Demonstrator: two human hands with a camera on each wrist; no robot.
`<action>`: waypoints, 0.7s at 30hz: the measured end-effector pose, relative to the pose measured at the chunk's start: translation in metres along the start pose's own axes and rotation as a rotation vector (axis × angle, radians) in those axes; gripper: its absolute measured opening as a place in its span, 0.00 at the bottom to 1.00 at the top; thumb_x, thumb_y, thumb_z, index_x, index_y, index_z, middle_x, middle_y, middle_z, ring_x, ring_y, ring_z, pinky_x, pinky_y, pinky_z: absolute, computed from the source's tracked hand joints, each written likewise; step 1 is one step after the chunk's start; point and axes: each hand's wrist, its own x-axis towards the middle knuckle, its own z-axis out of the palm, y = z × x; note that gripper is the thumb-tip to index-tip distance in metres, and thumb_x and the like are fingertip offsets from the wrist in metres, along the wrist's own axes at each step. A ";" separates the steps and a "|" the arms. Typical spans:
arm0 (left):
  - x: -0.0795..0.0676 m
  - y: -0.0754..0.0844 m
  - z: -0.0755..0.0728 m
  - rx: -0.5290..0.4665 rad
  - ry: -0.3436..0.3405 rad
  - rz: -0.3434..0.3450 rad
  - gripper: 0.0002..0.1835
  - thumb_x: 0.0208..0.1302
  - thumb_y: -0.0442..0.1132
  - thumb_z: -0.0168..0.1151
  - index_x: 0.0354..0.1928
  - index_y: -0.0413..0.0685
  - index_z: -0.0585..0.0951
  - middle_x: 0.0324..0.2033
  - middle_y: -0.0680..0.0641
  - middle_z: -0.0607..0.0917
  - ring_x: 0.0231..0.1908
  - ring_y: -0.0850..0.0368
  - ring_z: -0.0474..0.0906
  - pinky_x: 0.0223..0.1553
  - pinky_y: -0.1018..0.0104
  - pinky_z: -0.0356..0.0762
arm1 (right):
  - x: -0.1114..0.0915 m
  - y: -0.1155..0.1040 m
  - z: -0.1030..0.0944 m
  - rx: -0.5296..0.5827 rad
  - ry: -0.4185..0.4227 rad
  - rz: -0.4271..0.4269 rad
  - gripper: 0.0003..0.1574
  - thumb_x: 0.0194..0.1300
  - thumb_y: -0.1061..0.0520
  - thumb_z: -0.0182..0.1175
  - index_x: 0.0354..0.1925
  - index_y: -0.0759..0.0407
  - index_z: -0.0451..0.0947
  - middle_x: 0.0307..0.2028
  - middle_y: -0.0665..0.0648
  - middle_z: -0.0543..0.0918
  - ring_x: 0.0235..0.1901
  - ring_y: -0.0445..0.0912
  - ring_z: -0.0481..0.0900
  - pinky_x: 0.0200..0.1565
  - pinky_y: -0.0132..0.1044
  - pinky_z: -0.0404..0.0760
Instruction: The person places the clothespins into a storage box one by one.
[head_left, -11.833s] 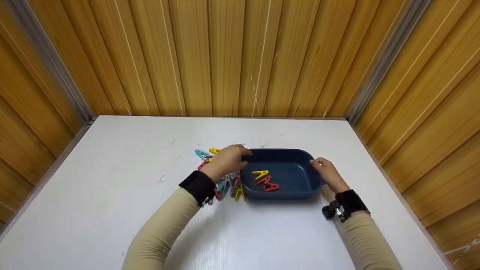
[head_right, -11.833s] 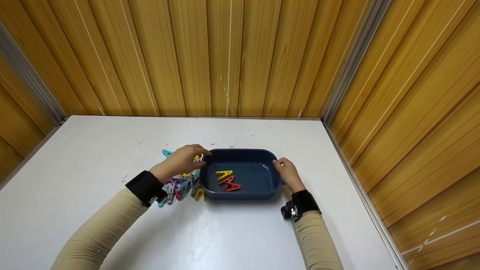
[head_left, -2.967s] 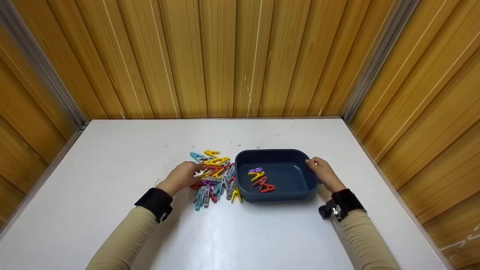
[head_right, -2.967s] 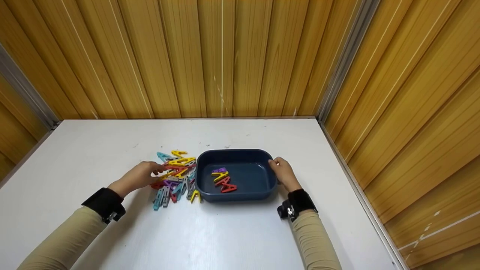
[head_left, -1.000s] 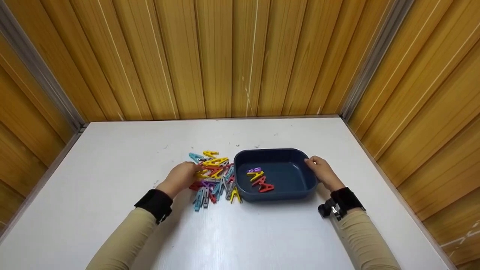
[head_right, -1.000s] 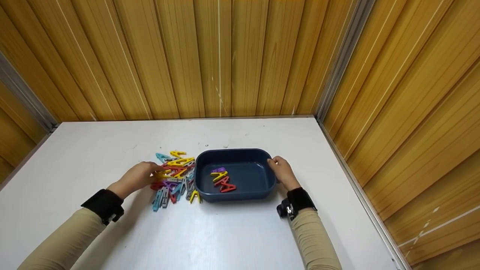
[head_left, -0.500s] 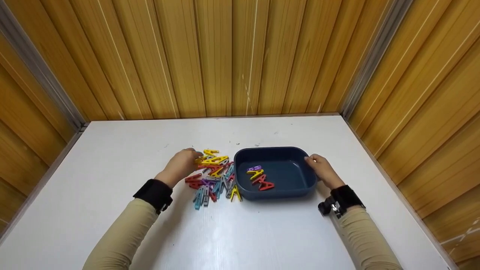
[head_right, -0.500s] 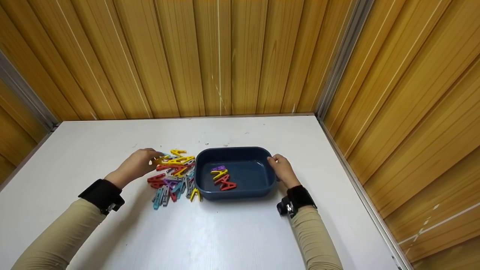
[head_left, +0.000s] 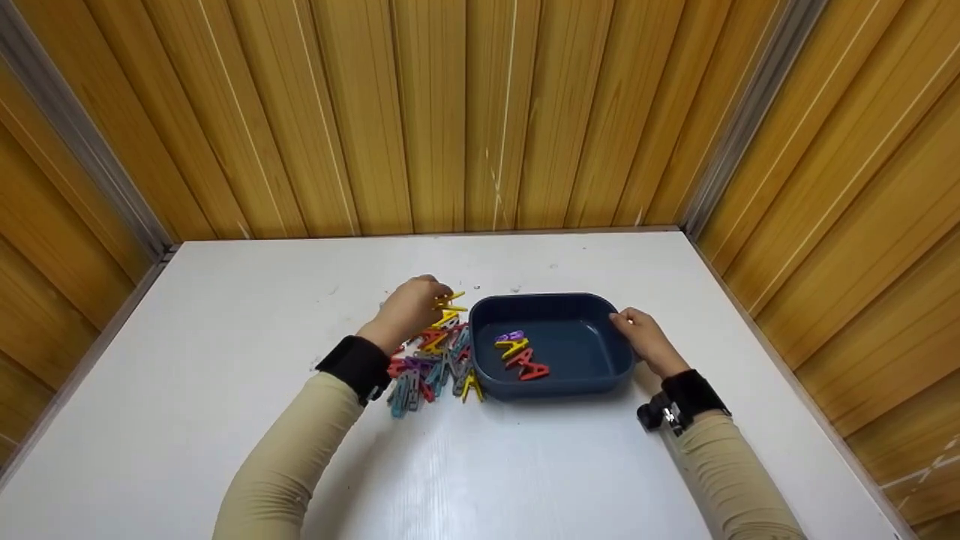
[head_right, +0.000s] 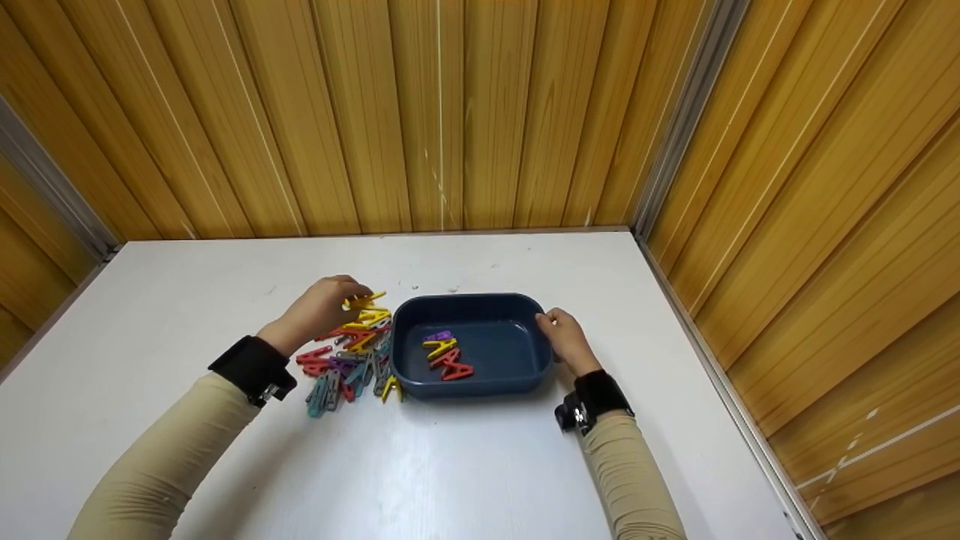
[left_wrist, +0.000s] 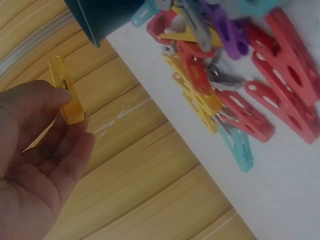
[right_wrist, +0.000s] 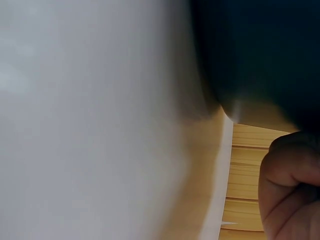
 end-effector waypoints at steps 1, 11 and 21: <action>0.004 0.004 0.002 -0.008 -0.003 0.012 0.16 0.63 0.27 0.67 0.53 0.36 0.86 0.47 0.36 0.88 0.49 0.41 0.85 0.55 0.50 0.84 | -0.004 -0.006 0.000 0.002 -0.003 0.003 0.17 0.79 0.53 0.50 0.30 0.55 0.68 0.22 0.45 0.64 0.18 0.34 0.64 0.21 0.26 0.64; 0.036 0.029 0.029 -0.085 -0.070 0.037 0.17 0.67 0.29 0.62 0.57 0.35 0.84 0.52 0.35 0.87 0.56 0.40 0.83 0.63 0.49 0.79 | -0.001 0.000 -0.001 0.027 -0.003 0.026 0.17 0.79 0.51 0.51 0.30 0.53 0.67 0.20 0.43 0.64 0.17 0.34 0.63 0.19 0.26 0.64; 0.052 0.041 0.059 -0.075 -0.055 0.111 0.14 0.66 0.28 0.61 0.51 0.36 0.87 0.47 0.37 0.90 0.50 0.41 0.86 0.58 0.49 0.81 | 0.000 0.001 -0.002 0.000 0.028 0.017 0.17 0.79 0.52 0.51 0.29 0.53 0.67 0.21 0.44 0.64 0.20 0.35 0.63 0.21 0.26 0.63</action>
